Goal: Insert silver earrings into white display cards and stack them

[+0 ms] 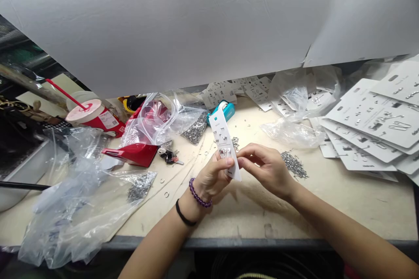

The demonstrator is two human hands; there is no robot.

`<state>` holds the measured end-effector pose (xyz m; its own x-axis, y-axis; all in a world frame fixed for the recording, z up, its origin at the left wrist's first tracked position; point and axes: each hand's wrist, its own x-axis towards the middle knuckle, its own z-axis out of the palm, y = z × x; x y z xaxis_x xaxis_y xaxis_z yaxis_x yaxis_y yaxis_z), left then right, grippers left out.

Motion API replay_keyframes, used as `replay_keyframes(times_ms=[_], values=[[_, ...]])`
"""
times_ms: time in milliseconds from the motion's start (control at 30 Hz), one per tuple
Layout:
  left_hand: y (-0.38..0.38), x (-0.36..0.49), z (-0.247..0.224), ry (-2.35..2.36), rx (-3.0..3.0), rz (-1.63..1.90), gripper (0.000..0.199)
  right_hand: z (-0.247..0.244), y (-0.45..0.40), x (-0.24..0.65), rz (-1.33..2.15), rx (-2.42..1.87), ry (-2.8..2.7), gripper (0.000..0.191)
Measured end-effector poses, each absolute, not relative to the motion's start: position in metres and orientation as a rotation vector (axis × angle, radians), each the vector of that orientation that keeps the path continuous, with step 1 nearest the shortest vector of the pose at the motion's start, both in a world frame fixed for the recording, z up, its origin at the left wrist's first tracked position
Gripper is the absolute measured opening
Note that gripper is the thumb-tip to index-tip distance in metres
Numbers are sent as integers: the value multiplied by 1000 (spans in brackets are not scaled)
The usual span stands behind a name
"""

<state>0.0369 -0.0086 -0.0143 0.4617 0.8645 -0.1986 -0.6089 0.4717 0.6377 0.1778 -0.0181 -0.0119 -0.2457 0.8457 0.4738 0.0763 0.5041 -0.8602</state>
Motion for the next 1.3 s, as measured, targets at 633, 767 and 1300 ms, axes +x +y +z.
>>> replay_keyframes(times_ms=[633, 767, 1300], values=[[-3, 32, -21, 733, 816, 950, 34, -4, -16, 193, 1333, -1165, -1616, 22], [3, 27, -20, 923, 754, 1099, 44, 4, -12, 232, 903, -1502, -1773, 31], [5, 29, -17, 987, 580, 1182, 30, -2, -15, 259, 468, -1671, -2305, 28]])
